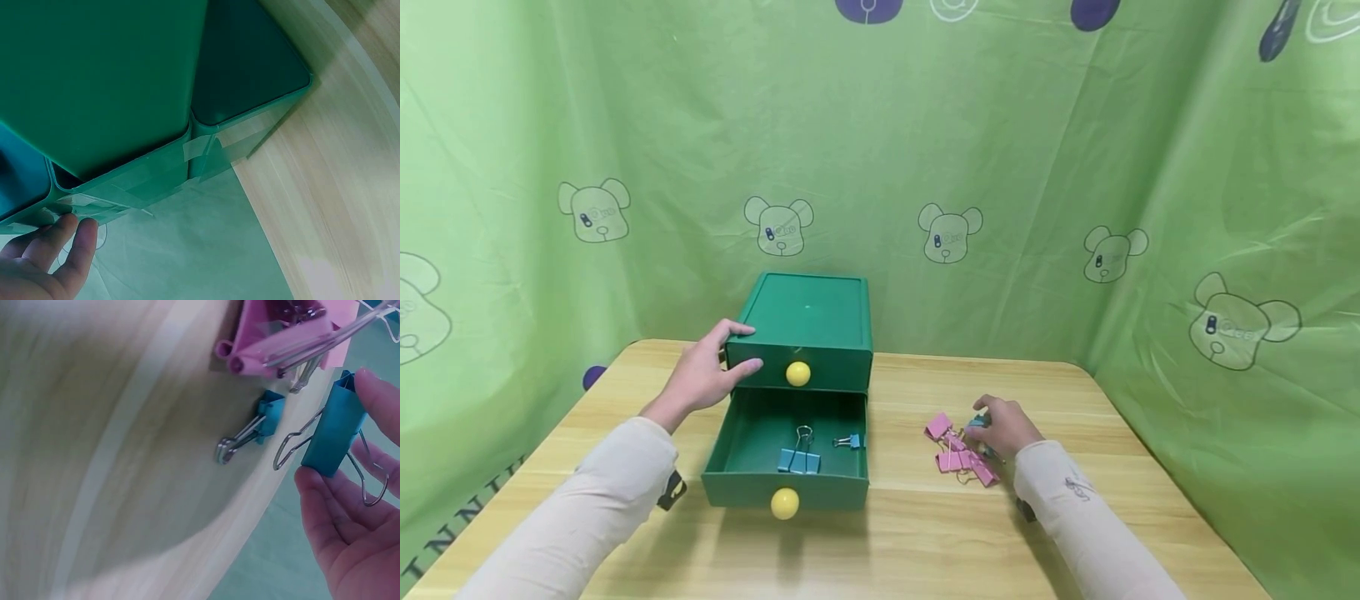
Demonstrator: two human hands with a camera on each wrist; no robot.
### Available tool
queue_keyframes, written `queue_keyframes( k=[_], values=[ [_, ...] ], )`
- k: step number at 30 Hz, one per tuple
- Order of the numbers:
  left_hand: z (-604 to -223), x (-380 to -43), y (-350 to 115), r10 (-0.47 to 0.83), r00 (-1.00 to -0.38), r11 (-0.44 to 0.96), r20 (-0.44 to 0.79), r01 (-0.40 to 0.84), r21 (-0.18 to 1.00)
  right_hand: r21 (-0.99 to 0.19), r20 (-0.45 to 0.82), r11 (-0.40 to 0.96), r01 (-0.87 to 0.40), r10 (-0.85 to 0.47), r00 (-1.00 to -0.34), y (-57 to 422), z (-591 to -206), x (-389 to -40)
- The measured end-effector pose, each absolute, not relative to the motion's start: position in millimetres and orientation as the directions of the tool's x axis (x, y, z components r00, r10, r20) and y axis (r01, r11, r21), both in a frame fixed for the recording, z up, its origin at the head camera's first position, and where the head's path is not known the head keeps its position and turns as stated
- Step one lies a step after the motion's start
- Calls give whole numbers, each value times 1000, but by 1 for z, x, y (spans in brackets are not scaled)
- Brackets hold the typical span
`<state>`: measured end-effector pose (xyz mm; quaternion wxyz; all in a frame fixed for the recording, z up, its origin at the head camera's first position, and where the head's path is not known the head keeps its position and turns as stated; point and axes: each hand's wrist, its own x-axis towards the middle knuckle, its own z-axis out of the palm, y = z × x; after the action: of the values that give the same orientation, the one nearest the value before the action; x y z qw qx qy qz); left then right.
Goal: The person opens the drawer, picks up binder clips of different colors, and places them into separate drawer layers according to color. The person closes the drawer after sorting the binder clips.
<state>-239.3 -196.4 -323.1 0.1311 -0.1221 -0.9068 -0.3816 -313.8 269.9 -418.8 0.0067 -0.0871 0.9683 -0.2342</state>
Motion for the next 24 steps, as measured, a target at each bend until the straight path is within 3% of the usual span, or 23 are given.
queue_keyframes(
  k=[24],
  values=[
    [-323, -238, -195, 117, -939, 674, 324, 314, 669, -466, 131, 850, -246, -209, -969, 242, -391, -304]
  ],
)
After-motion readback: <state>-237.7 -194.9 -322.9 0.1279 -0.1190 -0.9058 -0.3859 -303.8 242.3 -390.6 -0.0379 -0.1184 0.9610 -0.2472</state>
